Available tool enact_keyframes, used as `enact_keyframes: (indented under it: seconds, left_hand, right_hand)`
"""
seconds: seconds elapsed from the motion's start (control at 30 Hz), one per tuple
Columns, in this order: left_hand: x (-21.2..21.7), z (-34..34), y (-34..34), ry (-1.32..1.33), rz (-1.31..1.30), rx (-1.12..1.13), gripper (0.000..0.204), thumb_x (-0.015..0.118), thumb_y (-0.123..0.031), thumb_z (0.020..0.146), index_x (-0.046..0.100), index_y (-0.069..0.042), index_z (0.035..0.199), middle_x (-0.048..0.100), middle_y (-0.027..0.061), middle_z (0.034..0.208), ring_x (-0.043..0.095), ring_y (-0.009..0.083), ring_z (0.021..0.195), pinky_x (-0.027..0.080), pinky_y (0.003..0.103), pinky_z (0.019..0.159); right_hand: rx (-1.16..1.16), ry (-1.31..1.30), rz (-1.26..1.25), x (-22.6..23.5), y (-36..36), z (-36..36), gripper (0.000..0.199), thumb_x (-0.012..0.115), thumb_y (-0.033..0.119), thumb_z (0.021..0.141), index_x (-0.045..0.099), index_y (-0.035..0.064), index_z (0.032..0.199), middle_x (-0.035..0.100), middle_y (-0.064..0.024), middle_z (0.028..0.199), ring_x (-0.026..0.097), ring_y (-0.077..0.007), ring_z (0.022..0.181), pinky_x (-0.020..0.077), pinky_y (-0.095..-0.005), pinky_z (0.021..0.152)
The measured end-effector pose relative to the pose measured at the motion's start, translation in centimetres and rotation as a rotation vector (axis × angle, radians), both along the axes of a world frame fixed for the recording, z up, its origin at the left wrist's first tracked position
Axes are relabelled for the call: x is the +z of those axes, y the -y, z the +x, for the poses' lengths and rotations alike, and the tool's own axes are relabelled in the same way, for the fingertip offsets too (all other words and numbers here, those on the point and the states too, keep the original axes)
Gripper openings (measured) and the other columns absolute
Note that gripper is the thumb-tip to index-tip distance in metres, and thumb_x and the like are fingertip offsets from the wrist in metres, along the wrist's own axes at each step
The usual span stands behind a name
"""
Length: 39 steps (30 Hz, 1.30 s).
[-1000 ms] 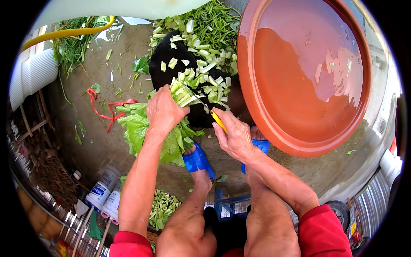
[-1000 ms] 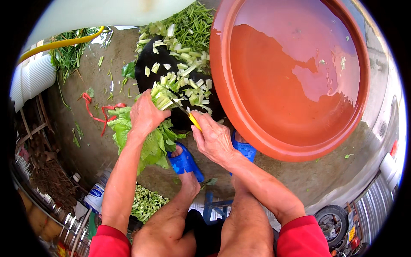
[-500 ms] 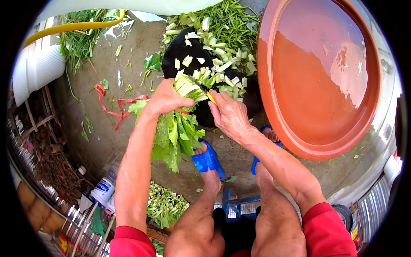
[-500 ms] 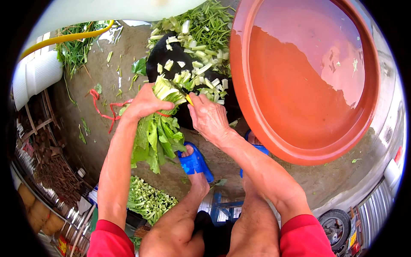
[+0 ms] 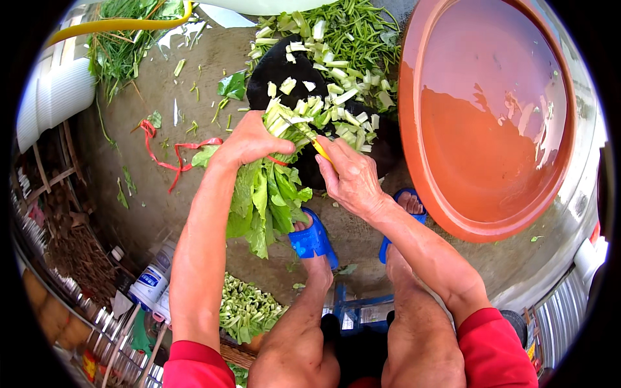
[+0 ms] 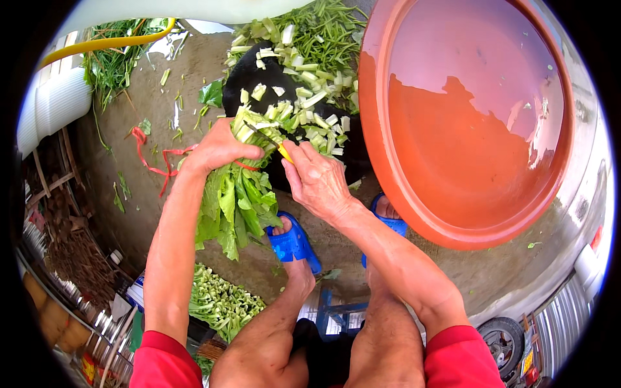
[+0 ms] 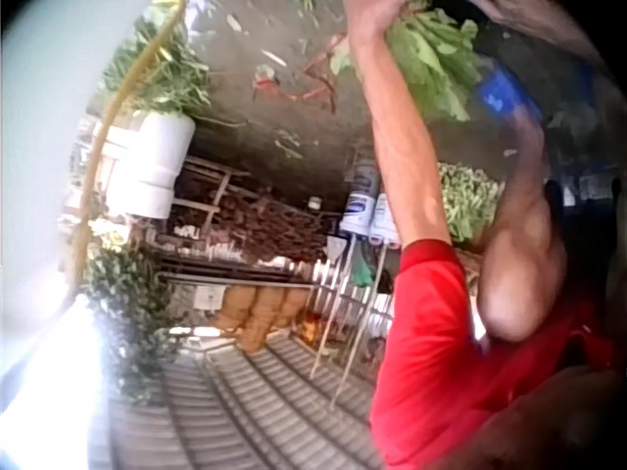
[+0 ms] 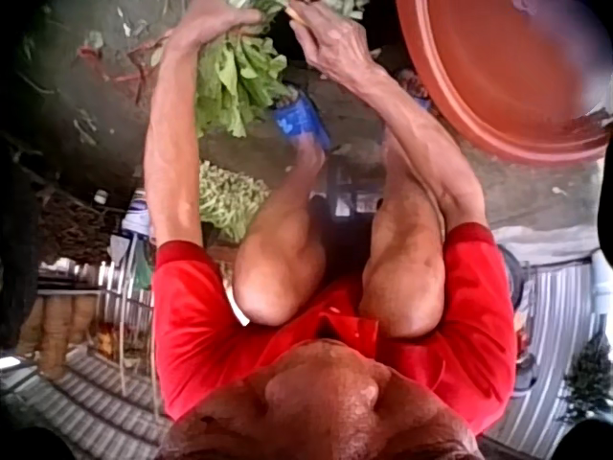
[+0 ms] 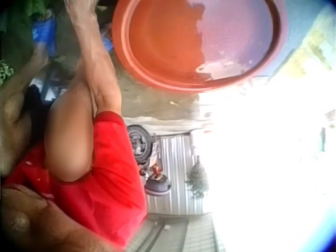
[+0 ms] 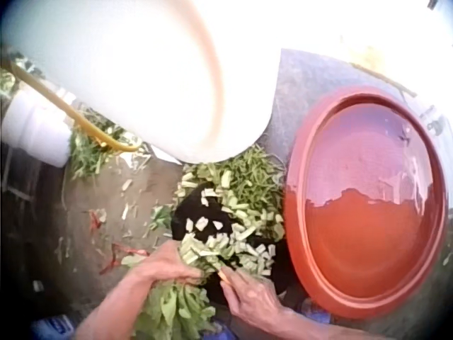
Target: The person ties a bundle of leafy greens with a red plastic strip, trims the ends with a knife, washes the greens in a basin of water, and places them in a basket. The person also refills the basin with water from a larger container.
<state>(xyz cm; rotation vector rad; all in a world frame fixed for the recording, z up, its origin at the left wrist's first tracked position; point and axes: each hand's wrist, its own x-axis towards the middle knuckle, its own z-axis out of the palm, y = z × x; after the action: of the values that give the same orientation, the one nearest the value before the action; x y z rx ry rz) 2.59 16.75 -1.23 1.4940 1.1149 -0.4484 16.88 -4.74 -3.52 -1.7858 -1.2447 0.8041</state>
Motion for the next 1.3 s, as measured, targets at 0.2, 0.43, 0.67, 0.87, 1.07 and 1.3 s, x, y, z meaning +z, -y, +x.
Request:
enact_keyframes:
  seconds: [0.2,0.43,0.67,0.87,1.07,1.3]
  left_hand:
    - [0.1,-0.4,-0.5,-0.011,-0.029,0.033,0.058,0.090,-0.018,0.065,0.073,0.000,0.117,0.076,0.0073,0.107,0.069,0.0181,0.094,0.058,0.034,0.087]
    - [-0.2,-0.8,0.5,-0.021,0.097,-0.008,0.058,0.093,-0.018,0.068,0.074,0.002,0.119,0.078,0.0084,0.109,0.072,0.0182,0.097,0.057,0.034,0.094]
    - [-0.3,-0.8,1.5,-0.078,0.255,-0.048,0.062,0.090,-0.031,0.062,0.075,-0.001,0.114,0.080,0.0165,0.101,0.076,0.0300,0.092,0.059,0.042,0.088]
    - [0.2,0.3,2.4,-0.143,0.309,-0.074,0.063,0.089,-0.033,0.063,0.075,-0.004,0.117,0.080,0.0185,0.105,0.077,0.0351,0.098,0.058,0.045,0.091]
    - [2.1,2.2,5.5,-0.360,0.448,-0.127,0.066,0.090,-0.030,0.065,0.068,0.001,0.120,0.076,0.0222,0.114,0.073,0.0419,0.110,0.057,0.050,0.097]
    - [1.0,2.2,9.2,-0.270,0.776,-0.116,0.064,0.093,-0.025,0.065,0.066,0.003,0.116,0.074,0.0241,0.110,0.070,0.0450,0.106,0.056,0.052,0.092]
  right_hand:
    - [0.003,0.052,-0.049,0.3,-2.1,-0.3,0.030,0.069,0.014,0.101,0.064,0.0063,0.129,0.064,-0.0139,0.096,0.070,-0.0392,0.078,0.0569,-0.0487,0.062]
    - [-0.039,-0.053,-0.022,0.9,0.0,0.9,0.028,0.067,0.014,0.102,0.066,0.0049,0.129,0.068,-0.0154,0.097,0.070,-0.0402,0.080,0.0571,-0.0490,0.066]
    - [0.036,-0.076,-0.079,2.1,-0.7,1.8,0.026,0.066,0.015,0.102,0.067,0.0032,0.126,0.071,-0.0185,0.101,0.072,-0.0422,0.085,0.0584,-0.0494,0.070]
    - [0.000,-0.024,-0.227,1.8,0.7,2.4,0.025,0.066,0.014,0.102,0.067,-0.0003,0.122,0.073,-0.0229,0.102,0.072,-0.0458,0.087,0.0584,-0.0530,0.074]
    - [0.090,-0.086,-0.418,3.4,-1.4,3.9,0.030,0.064,0.012,0.101,0.060,-0.0003,0.129,0.072,-0.0245,0.102,0.072,-0.0459,0.086,0.0581,-0.0529,0.072]
    - [0.240,0.152,-0.299,0.2,-1.1,3.5,0.012,0.066,0.008,0.094,0.060,0.0010,0.101,0.069,-0.0237,0.088,0.072,-0.0457,0.078,0.0592,-0.0540,0.068]
